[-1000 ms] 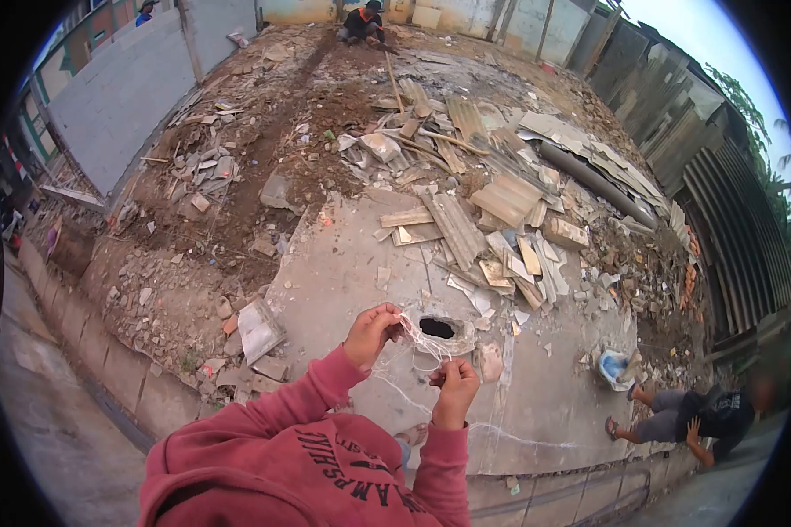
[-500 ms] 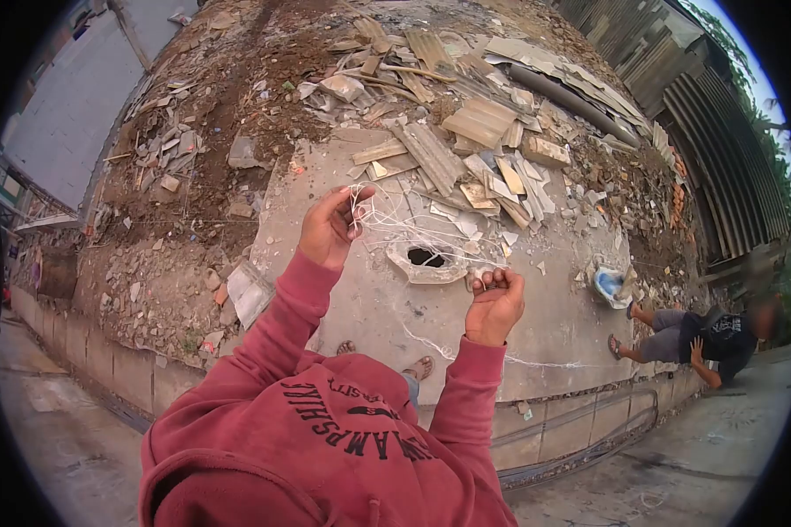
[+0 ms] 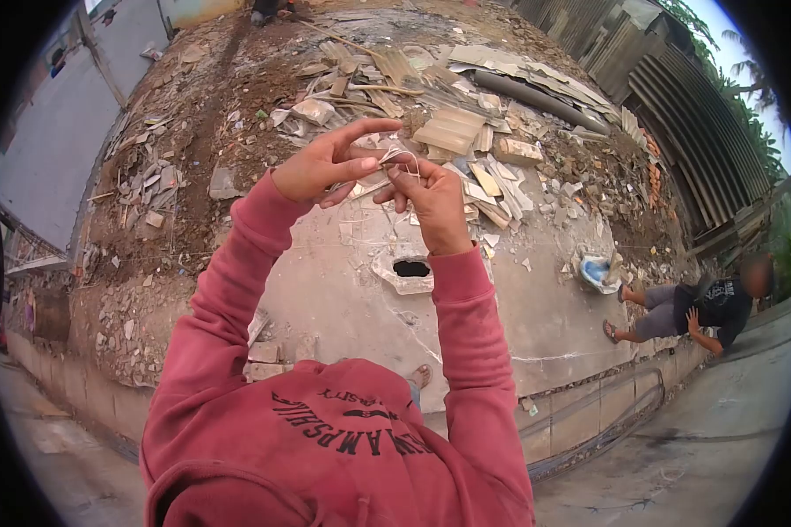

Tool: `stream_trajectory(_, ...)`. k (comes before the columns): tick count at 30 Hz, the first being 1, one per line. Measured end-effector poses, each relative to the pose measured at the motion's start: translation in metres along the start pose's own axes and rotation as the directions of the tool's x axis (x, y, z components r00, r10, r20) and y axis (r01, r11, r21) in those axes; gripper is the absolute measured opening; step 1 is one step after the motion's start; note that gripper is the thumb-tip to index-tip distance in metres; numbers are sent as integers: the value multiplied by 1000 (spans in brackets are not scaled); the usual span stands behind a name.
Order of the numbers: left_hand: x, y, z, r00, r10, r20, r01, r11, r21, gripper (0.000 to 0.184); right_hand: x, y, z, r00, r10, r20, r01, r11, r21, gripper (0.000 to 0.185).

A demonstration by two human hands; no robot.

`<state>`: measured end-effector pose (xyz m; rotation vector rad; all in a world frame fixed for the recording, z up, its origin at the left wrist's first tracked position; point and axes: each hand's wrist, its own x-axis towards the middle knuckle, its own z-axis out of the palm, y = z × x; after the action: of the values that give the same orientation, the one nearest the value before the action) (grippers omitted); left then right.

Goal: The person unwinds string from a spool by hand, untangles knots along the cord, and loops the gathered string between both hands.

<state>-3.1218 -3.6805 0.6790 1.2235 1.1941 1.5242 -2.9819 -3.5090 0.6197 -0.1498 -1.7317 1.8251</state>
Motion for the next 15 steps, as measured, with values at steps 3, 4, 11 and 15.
stream_trajectory(3,-10,30,-32,993,-2,-118,44,935,353,63,14,-38,-27,962,-115,-247,22,937,-350,12)
stream_trajectory(4,-14,31,-48,984,69,-164,7,907,421,58,21,-46,-47,924,-209,-321,63,910,-410,11)
stream_trajectory(11,-28,13,-117,654,465,-596,316,548,775,24,17,-107,-106,899,-154,-410,133,988,-79,18)
stream_trajectory(15,-32,34,-116,680,114,-724,-24,991,133,18,5,-118,-90,904,26,-428,76,973,218,27)
